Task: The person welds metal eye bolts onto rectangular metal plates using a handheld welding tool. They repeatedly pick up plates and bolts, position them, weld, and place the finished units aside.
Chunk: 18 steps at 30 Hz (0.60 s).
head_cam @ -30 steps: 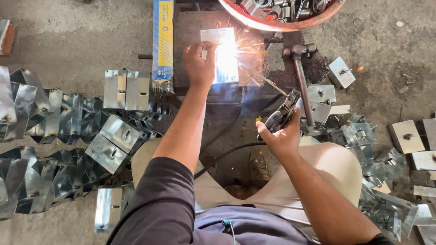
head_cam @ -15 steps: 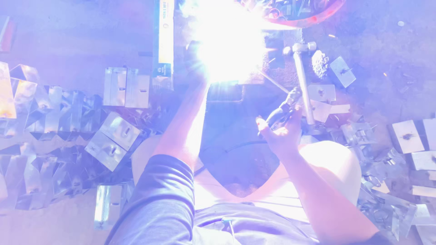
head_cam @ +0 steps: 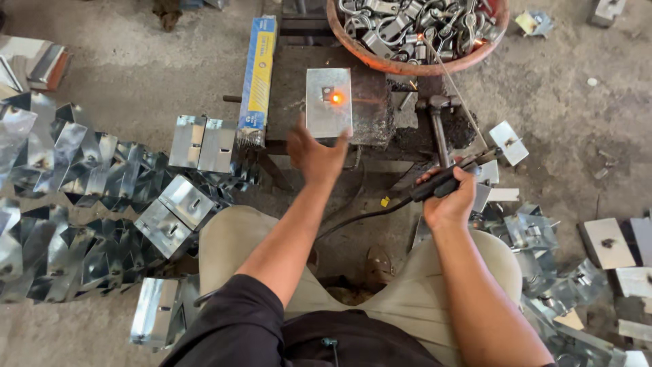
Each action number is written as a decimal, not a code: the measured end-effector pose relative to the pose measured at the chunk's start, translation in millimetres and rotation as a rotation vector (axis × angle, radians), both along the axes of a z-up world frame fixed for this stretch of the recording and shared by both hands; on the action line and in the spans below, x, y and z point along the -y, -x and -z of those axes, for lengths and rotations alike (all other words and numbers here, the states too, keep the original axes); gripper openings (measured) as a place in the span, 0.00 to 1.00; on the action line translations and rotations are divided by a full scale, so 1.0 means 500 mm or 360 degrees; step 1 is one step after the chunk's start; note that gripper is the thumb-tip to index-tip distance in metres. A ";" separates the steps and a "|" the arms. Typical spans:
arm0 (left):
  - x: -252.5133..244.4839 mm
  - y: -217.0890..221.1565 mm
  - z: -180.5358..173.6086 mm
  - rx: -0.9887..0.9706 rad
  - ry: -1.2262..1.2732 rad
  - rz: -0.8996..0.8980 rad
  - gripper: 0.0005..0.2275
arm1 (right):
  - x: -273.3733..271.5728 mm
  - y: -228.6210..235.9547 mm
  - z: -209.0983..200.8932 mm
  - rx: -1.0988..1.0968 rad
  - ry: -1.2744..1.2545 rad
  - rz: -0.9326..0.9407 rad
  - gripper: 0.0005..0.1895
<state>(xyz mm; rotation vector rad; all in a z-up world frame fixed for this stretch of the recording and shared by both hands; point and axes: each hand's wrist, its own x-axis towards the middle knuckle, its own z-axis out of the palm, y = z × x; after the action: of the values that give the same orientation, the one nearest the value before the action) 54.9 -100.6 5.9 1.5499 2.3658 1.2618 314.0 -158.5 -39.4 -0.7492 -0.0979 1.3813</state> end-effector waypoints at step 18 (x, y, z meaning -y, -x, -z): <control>0.041 0.001 -0.079 0.3248 -0.0081 0.0701 0.33 | 0.051 -0.056 -0.052 -0.0078 0.0244 0.0017 0.17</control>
<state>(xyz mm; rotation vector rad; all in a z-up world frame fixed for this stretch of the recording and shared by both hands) 54.4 -121.1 45.4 0.1042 0.5861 1.4133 342.2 -183.8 -13.3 -0.8414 0.0510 1.4073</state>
